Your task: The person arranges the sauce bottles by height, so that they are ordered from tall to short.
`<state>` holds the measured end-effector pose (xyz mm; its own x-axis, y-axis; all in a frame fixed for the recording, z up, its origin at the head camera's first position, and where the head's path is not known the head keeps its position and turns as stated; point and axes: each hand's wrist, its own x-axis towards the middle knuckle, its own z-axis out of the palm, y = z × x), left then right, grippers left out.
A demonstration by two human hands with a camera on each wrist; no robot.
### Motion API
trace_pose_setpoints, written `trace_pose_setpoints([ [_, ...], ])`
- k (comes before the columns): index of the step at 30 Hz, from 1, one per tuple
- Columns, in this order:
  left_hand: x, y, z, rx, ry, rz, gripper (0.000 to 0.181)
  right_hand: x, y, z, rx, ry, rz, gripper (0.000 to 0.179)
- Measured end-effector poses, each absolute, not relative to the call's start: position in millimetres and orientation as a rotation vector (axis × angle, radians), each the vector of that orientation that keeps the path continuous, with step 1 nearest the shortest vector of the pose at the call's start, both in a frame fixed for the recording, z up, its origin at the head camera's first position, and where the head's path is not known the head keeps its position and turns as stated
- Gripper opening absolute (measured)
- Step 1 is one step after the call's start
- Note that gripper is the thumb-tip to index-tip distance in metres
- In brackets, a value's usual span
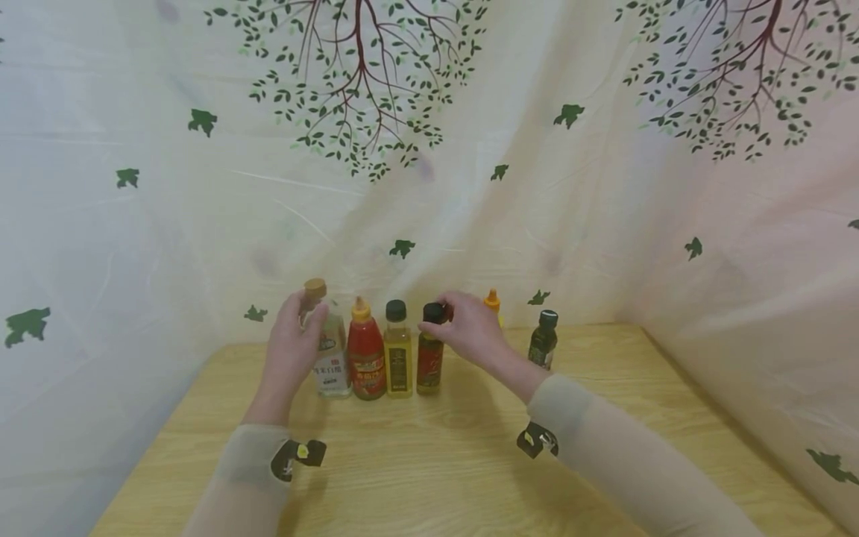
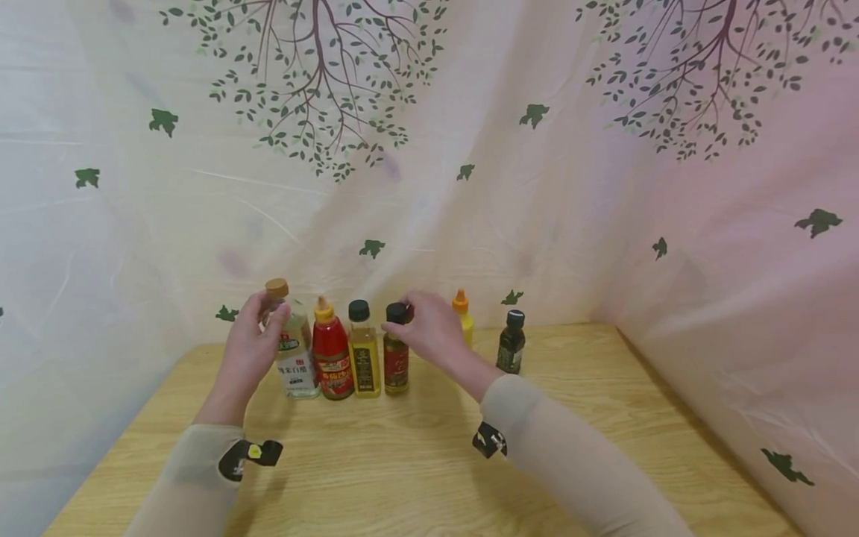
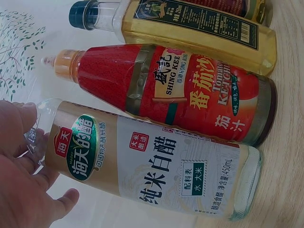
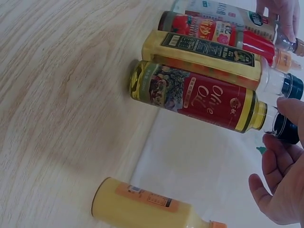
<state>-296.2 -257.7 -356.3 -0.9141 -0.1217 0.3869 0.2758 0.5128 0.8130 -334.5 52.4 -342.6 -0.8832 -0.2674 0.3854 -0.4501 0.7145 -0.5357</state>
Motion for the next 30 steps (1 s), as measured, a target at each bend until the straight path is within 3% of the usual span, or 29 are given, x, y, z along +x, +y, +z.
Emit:
trace_pose_setpoints([
  [10,-295.0,-256.9,-358.3,-0.127,-2.356,-1.356,0.055,-331.7,47.0,-342.9,0.559,-2.669,0.921,0.039],
  [30,-295.1,-256.2,-358.5,-0.131,-2.351,-1.358,0.060,-332.2,43.4,-345.8,0.554,-2.675,0.908,0.041],
])
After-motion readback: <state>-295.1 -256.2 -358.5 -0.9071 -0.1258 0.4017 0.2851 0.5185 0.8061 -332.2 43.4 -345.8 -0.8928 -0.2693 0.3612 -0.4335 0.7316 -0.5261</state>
